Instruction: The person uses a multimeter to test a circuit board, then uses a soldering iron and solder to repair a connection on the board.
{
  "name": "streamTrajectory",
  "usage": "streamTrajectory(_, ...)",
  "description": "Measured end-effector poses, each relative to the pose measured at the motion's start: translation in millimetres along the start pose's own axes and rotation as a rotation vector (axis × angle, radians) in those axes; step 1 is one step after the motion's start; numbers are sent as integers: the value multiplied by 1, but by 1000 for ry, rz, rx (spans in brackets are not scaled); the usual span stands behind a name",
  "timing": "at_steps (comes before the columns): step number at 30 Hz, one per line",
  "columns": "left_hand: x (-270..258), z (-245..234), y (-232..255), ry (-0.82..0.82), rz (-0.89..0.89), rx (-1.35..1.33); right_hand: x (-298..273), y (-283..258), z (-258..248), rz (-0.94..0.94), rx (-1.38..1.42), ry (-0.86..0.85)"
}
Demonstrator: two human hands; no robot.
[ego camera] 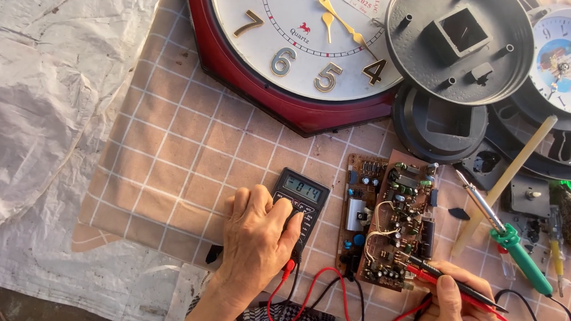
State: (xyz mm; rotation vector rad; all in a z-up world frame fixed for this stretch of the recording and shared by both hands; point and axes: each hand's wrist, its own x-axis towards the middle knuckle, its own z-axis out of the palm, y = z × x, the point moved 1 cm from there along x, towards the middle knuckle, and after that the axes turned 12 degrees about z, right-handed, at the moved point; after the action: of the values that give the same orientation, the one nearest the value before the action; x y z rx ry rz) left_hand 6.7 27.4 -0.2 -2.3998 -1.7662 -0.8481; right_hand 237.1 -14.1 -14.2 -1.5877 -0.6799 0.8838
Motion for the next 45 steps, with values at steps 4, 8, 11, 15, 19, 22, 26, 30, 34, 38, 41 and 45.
streamTrajectory(4,0,4,-1,-17,12,-98,-1,-2,1,6,-1,2)
streamTrajectory(8,2,6,-1,6,51,-77,0,-1,1,8,5,8)
streamTrajectory(11,4,6,0,3,67,-62,-1,-2,2,13,25,22)
streamTrajectory(15,4,7,0,41,74,-70,-2,-6,3,-8,21,14)
streamTrajectory(19,1,4,0,44,92,-42,-2,-3,1,10,68,-11)
streamTrajectory(22,3,0,2,76,137,41,1,-3,-1,5,125,-12)
streamTrajectory(26,2,-2,4,15,186,145,4,-4,-5,-11,177,-60)
streamTrajectory(30,4,-5,-12,16,183,223,4,-4,-8,22,176,-52)
streamTrajectory(34,7,-6,-47,14,105,354,6,-6,-12,27,181,-124)
streamTrajectory(38,13,-7,-83,-18,36,377,5,-8,-14,18,244,-149)
streamTrajectory(41,16,-7,-106,-3,34,374,2,-11,-20,33,309,-155)
streamTrajectory(45,21,-8,-120,39,41,429,-17,-28,-32,29,403,-136)
